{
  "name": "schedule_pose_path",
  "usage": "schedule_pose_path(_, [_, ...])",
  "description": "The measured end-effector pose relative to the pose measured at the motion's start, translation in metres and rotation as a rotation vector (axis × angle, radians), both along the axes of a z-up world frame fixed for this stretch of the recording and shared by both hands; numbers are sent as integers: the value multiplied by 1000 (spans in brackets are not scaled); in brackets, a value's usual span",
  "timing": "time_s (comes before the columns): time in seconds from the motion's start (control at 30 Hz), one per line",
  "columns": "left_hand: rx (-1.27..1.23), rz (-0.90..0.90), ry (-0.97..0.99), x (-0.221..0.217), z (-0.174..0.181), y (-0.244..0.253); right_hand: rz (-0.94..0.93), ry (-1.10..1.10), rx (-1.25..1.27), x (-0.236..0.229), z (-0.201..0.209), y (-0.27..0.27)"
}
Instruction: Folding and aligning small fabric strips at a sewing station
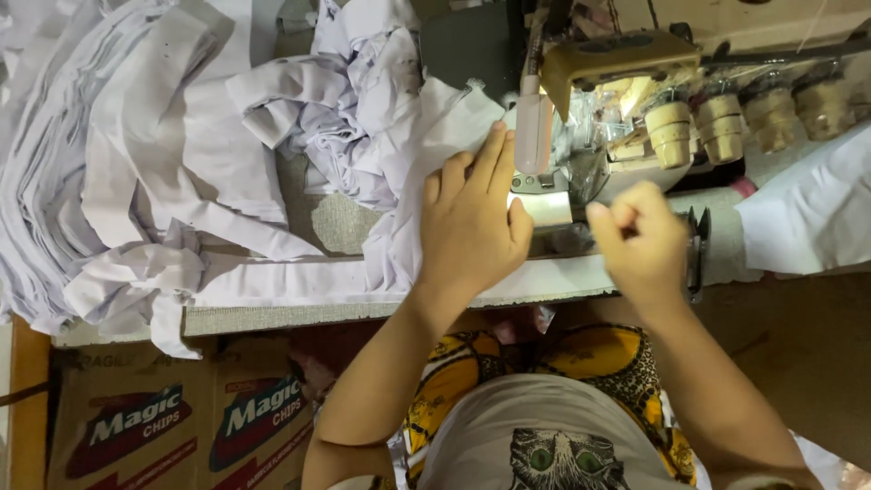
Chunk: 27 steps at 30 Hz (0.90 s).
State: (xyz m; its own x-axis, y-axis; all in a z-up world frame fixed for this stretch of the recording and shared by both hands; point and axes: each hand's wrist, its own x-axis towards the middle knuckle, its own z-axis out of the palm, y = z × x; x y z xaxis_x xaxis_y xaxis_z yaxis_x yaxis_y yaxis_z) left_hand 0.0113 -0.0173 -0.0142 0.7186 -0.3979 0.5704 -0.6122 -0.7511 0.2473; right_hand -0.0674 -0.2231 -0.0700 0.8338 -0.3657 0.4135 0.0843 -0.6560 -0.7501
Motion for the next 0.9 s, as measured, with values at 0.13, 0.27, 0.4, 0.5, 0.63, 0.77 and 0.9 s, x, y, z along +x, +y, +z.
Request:
schedule_pose_path(0.13, [105,118,80,-13,13,-6,-29,189,25,-35,24,-23])
schedule_pose_path(0.27, [155,185,118,-20,16,-2,-138,472,2,-53,28,-54])
schedule_pose_path(0.4, [249,176,203,-24,18,9,-173,640,-85,-61,39,-69])
schedule_pose_path(0.5, [256,131,125,-17,10,23,-42,717,-63,-59,48,-62])
schedule_pose_path(0.63, [126,0,64,0,-6,45,51,748,-162,-49,36,-53])
schedule_pose_path(0.77, [-17,-210,145,21,-25,73,56,826,-388,-38,18,-57])
schedule_pose_path(0.9, [-38,-137,-142,14,-61,77,255,677,-153,-40,32,-54])
